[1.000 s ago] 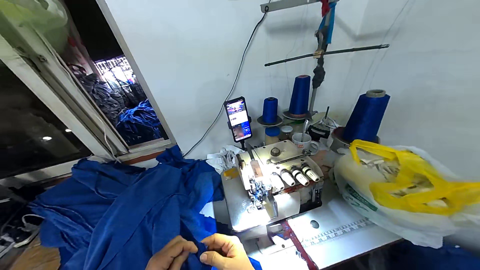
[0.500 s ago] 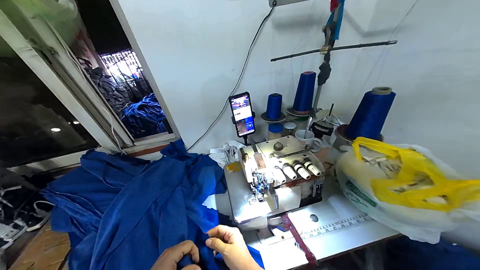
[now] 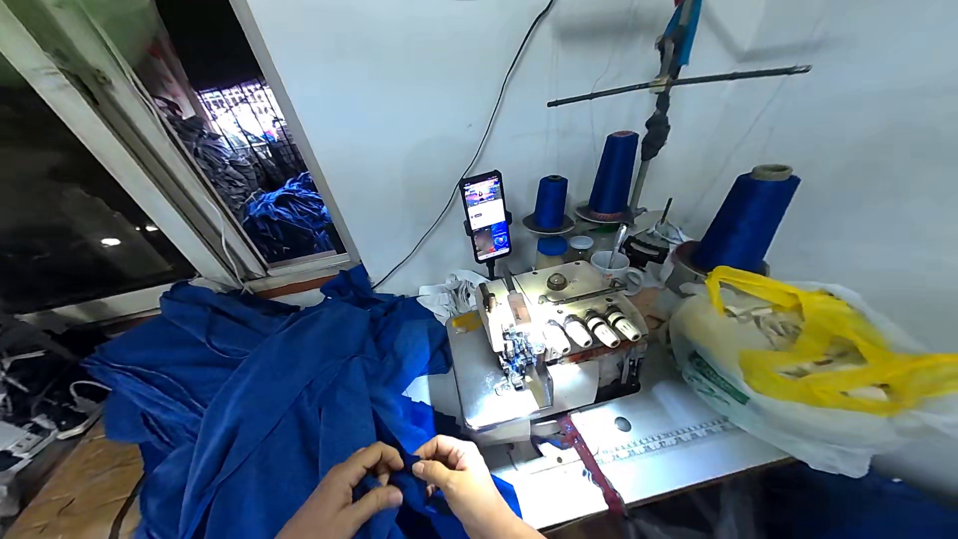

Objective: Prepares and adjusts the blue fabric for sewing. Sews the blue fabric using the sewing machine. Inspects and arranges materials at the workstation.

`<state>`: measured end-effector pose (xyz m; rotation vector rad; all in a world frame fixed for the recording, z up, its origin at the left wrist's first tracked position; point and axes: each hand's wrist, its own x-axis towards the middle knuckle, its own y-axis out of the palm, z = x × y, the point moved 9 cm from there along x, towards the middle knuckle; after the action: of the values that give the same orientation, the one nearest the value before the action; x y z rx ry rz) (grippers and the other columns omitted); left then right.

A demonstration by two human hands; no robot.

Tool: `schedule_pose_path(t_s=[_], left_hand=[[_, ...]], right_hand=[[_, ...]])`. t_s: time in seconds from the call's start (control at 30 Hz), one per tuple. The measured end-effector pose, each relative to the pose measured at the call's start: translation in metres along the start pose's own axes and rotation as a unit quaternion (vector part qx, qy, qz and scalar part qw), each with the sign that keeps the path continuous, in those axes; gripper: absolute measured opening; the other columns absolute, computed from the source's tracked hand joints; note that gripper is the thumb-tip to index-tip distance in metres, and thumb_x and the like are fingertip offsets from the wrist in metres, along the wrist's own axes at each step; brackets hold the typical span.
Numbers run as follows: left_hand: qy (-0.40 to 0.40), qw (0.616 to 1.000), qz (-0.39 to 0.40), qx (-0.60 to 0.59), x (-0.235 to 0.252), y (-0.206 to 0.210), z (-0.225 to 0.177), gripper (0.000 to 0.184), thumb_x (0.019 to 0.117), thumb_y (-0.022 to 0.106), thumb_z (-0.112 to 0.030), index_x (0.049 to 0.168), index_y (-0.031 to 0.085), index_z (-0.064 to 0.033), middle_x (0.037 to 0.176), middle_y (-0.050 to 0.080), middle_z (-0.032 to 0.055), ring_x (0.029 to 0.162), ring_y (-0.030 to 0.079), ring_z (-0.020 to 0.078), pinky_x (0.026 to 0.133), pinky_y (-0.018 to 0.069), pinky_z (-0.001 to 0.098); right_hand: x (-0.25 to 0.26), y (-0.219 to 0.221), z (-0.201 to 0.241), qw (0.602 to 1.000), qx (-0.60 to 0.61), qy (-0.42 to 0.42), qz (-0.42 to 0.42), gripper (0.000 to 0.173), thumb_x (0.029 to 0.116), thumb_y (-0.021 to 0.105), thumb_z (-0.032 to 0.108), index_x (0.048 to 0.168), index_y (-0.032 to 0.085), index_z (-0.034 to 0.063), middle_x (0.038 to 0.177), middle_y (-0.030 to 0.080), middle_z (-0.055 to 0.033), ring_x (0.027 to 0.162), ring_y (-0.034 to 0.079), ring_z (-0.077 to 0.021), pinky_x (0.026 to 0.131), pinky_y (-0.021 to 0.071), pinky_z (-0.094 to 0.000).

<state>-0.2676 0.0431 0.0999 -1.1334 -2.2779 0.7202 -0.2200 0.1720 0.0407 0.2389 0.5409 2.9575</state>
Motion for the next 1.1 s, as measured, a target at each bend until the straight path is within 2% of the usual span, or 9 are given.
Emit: schedule_pose_path(t_s=[0.1,0.27,0.43,0.47,0.53,0.67,0.77,0.83,1.1], left_hand=[[-0.028,0.999,0.042,0.019,-0.007,0.006,0.016,0.042,0.0857,0.076,-0.035,0.113,0.069,-0.0039,0.096,0.067,0.0043,0.091,0.06,0.0114,0.086,0.0491,0.0309],[-0.035,0.995,0.094,0.014,-0.013,0.006,0.014,0.039,0.0892,0.074,-0.035,0.113,0.069,-0.0052,0.107,0.07,0.0054,0.103,0.062,0.014,0.094,0.0493,0.0344],[-0.029,0.985,0.12,0.122,-0.011,0.009,0.003,0.014,0.0863,0.072,-0.009,0.097,0.073,-0.0007,0.097,0.072,0.0139,0.098,0.064,0.0333,0.091,0.0482,0.0522],[0.001,0.987,0.098,0.131,-0.01,0.006,-0.004,0.009,0.0868,0.072,-0.009,0.092,0.074,-0.0019,0.092,0.072,0.0123,0.095,0.065,0.0311,0.089,0.0495,0.0498],[0.079,0.995,0.026,0.058,-0.008,-0.005,-0.025,0.009,0.0901,0.07,-0.017,0.087,0.073,-0.0095,0.087,0.07,0.0009,0.091,0.065,0.0133,0.087,0.0512,0.0307],[0.115,0.984,-0.036,-0.131,-0.001,-0.016,-0.064,0.006,0.0998,0.064,-0.021,0.104,0.068,-0.0215,0.099,0.069,-0.0099,0.094,0.065,0.0005,0.085,0.0551,0.0206],[0.064,0.986,-0.144,-0.047,0.003,-0.014,-0.051,0.006,0.0958,0.062,-0.007,0.101,0.064,-0.0072,0.09,0.066,-0.005,0.079,0.062,-0.0007,0.071,0.0543,0.0165],[0.045,0.983,-0.178,-0.013,0.004,-0.011,-0.038,0.012,0.0946,0.061,-0.004,0.104,0.068,-0.0008,0.093,0.07,-0.0014,0.08,0.065,-0.0007,0.073,0.0559,0.0161],[0.074,0.976,-0.197,0.055,0.0,-0.007,-0.038,0.02,0.0955,0.06,-0.005,0.104,0.077,-0.0008,0.091,0.07,0.0044,0.087,0.064,-0.0002,0.081,0.0523,0.0123]], right_hand=[[-0.001,-0.005,-0.008,0.999,-0.002,0.031,-0.009,0.01,0.091,0.063,0.001,0.1,0.068,0.0007,0.075,0.066,0.0031,0.064,0.06,-0.003,0.061,0.052,-0.0217],[-0.001,-0.008,-0.015,0.999,-0.011,0.047,-0.019,0.012,0.0914,0.063,0.001,0.102,0.069,-0.0011,0.077,0.066,0.0017,0.064,0.06,-0.0035,0.062,0.0524,-0.0218],[0.0,-0.012,-0.013,0.998,-0.024,0.047,-0.027,0.012,0.0911,0.063,0.001,0.101,0.069,-0.0016,0.076,0.066,0.0014,0.063,0.06,-0.0032,0.061,0.0521,-0.0214],[0.0,-0.013,-0.013,0.998,-0.025,0.049,-0.03,0.012,0.0912,0.063,0.001,0.101,0.069,-0.0017,0.076,0.066,0.0014,0.063,0.06,-0.0031,0.061,0.052,-0.0213],[0.0,-0.013,-0.012,0.998,-0.027,0.048,-0.032,0.01,0.092,0.062,0.001,0.1,0.069,-0.0012,0.076,0.066,0.002,0.063,0.059,-0.0023,0.061,0.0515,-0.0207],[-0.001,-0.003,0.008,1.0,-0.009,-0.004,-0.008,0.01,0.0936,0.062,0.001,0.097,0.07,-0.0001,0.08,0.068,0.0026,0.068,0.062,-0.001,0.064,0.0532,-0.0201],[-0.003,0.005,0.025,0.999,-0.013,-0.046,0.015,0.01,0.093,0.062,0.002,0.096,0.072,-0.0001,0.081,0.069,0.0026,0.07,0.062,-0.0005,0.066,0.0532,-0.0201],[-0.004,0.007,0.032,0.997,-0.03,-0.072,0.021,0.011,0.0927,0.063,0.003,0.097,0.073,-0.0005,0.081,0.07,0.0027,0.07,0.062,0.0002,0.067,0.0534,-0.0201],[-0.008,0.007,0.037,0.989,-0.088,-0.118,0.013,0.015,0.0939,0.062,0.003,0.099,0.074,-0.0035,0.085,0.072,-0.0021,0.073,0.063,0.0011,0.07,0.053,-0.0193]])
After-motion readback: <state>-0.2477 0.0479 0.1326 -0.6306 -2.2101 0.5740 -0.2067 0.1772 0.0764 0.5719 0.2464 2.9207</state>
